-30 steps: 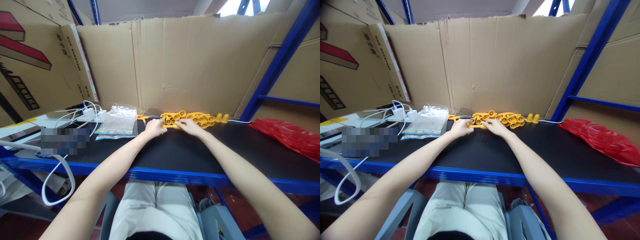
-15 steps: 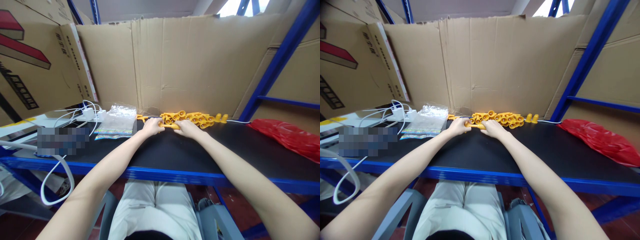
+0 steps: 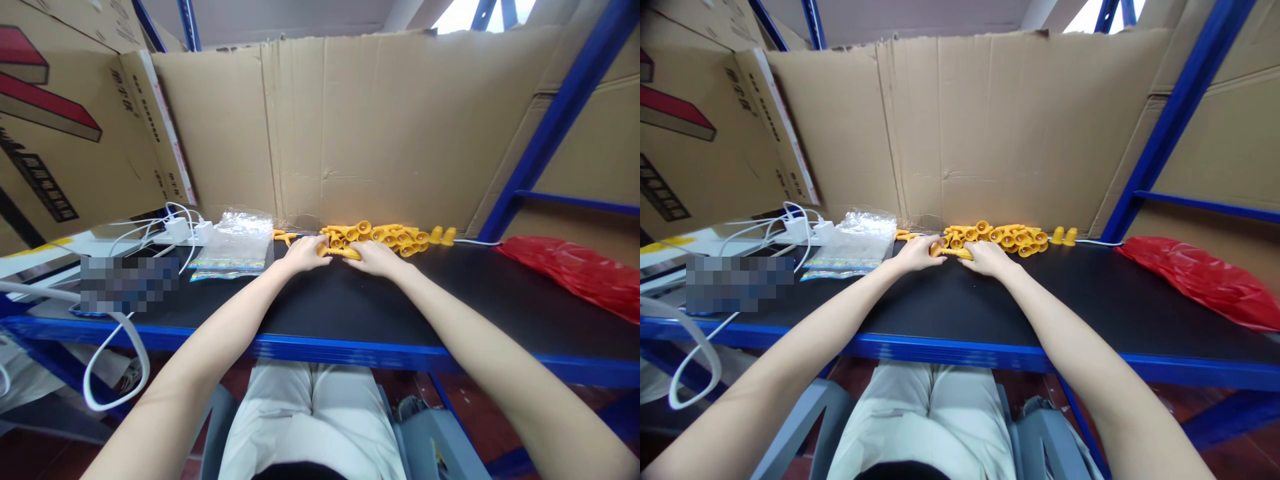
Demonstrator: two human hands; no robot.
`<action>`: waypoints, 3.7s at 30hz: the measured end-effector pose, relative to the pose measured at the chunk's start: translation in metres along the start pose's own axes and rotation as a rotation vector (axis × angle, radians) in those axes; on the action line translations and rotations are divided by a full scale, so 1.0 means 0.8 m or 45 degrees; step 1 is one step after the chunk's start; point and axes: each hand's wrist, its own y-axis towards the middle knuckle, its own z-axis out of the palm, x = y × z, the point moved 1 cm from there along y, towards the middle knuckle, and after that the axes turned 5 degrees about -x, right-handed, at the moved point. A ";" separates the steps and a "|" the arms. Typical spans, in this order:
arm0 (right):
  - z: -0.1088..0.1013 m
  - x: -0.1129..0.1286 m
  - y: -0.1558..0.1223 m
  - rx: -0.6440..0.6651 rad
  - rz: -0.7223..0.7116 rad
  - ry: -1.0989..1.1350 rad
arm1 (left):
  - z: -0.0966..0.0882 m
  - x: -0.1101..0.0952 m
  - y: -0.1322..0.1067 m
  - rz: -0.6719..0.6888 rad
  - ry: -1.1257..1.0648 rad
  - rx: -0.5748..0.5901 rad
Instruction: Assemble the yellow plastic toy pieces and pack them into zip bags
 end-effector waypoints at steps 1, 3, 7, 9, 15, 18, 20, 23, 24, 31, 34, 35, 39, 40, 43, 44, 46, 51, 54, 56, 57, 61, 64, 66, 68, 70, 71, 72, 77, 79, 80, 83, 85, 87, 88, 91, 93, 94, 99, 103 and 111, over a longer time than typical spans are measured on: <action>0.000 0.002 0.000 0.009 0.010 -0.070 | 0.001 0.000 0.000 -0.001 0.001 0.001; -0.002 0.007 0.001 0.027 0.030 -0.198 | 0.003 0.001 0.000 0.004 -0.009 -0.008; -0.003 0.016 0.005 0.035 0.088 -0.314 | 0.008 0.004 0.001 0.046 -0.057 -0.051; -0.001 0.017 0.007 0.024 0.115 -0.316 | 0.009 0.006 0.002 0.075 -0.072 -0.069; 0.003 0.017 0.006 0.015 0.134 -0.297 | 0.010 0.006 0.002 0.100 -0.042 -0.066; 0.003 0.016 0.006 0.026 0.117 -0.280 | 0.009 0.005 0.003 0.093 -0.029 -0.053; 0.002 0.016 0.006 0.036 0.106 -0.262 | 0.010 0.005 0.003 0.094 -0.026 -0.052; 0.001 0.015 0.006 0.068 0.105 -0.230 | 0.011 0.006 0.004 0.089 -0.024 -0.057; 0.000 0.014 0.006 0.080 0.104 -0.221 | 0.012 0.006 0.004 0.089 -0.021 -0.056; -0.007 0.010 0.006 0.161 0.073 -0.187 | 0.008 0.000 0.002 0.159 0.042 -0.070; -0.008 0.006 0.005 0.209 0.092 -0.073 | 0.003 -0.006 0.001 0.211 0.104 -0.101; -0.007 0.005 0.005 0.214 0.099 -0.020 | 0.002 -0.007 0.001 0.218 0.124 -0.108; -0.005 -0.002 0.003 0.204 0.110 0.159 | 0.000 -0.011 -0.001 0.229 0.162 -0.106; -0.004 -0.003 0.003 0.200 0.109 0.189 | 0.000 -0.012 -0.001 0.233 0.165 -0.103; -0.001 -0.006 0.003 0.195 0.095 0.254 | 0.001 -0.012 -0.001 0.231 0.178 -0.097; 0.001 -0.007 0.003 0.194 0.088 0.268 | 0.000 -0.013 -0.001 0.229 0.180 -0.095; 0.003 -0.009 0.003 0.185 0.073 0.281 | 0.000 -0.014 -0.001 0.223 0.177 -0.096; 0.003 -0.008 0.002 0.108 0.059 0.107 | 0.000 -0.012 0.000 0.180 0.137 -0.107; -0.002 -0.001 0.002 0.007 0.060 -0.113 | 0.003 -0.004 0.001 0.125 0.114 -0.105; -0.004 0.004 0.002 -0.009 0.052 -0.202 | 0.005 0.001 0.001 0.106 0.107 -0.104; -0.004 0.006 0.003 0.001 0.046 -0.214 | 0.005 0.003 0.001 0.108 0.106 -0.105; -0.002 0.006 0.003 0.078 0.039 -0.128 | 0.005 0.001 0.001 0.163 0.108 -0.113; 0.000 0.001 0.003 0.105 0.037 -0.073 | 0.002 -0.005 0.001 0.188 0.122 -0.118; 0.000 -0.002 0.004 0.105 0.032 -0.031 | -0.001 -0.008 0.001 0.190 0.140 -0.116; 0.002 -0.004 0.005 0.107 0.035 0.031 | -0.003 -0.009 0.000 0.190 0.158 -0.115; 0.003 -0.006 0.005 0.114 0.037 0.104 | -0.004 -0.010 0.000 0.192 0.174 -0.117; 0.003 -0.006 0.006 0.117 0.034 0.139 | -0.004 -0.011 0.000 0.195 0.180 -0.119; 0.004 -0.007 0.006 0.120 0.033 0.168 | -0.004 -0.011 0.000 0.198 0.185 -0.120; -0.001 -0.007 0.003 0.137 0.061 0.236 | -0.004 -0.014 0.000 0.189 0.207 -0.110; -0.003 -0.006 0.003 0.139 0.069 0.266 | -0.005 -0.015 0.000 0.180 0.211 -0.100; -0.004 -0.005 0.002 0.139 0.073 0.280 | -0.005 -0.015 0.000 0.176 0.212 -0.096; -0.004 -0.005 0.002 0.149 0.089 0.298 | -0.004 -0.015 0.000 0.168 0.213 -0.093; -0.002 -0.006 0.002 0.150 0.091 0.300 | -0.003 -0.014 0.000 0.172 0.209 -0.101; 0.000 -0.006 0.002 0.144 0.088 0.309 | -0.002 -0.013 0.000 0.177 0.193 -0.112; 0.002 -0.007 0.002 0.139 0.082 0.316 | -0.002 -0.013 0.000 0.178 0.180 -0.116; 0.005 -0.008 0.002 0.135 0.059 0.331 | -0.002 -0.011 0.000 0.160 0.149 -0.103; 0.006 -0.009 0.001 0.134 0.052 0.321 | -0.002 -0.010 -0.001 0.136 0.136 -0.083; 0.006 -0.009 0.001 0.133 0.056 0.307 | -0.001 -0.009 -0.001 0.126 0.130 -0.078; 0.004 -0.007 0.001 0.082 0.074 0.211 | 0.001 -0.006 -0.001 0.089 0.126 -0.090; 0.006 -0.007 0.001 0.032 0.053 0.167 | 0.003 -0.004 -0.001 0.066 0.128 -0.095; 0.005 -0.011 0.000 0.012 0.015 0.301 | 0.008 0.016 -0.001 -0.069 0.124 -0.049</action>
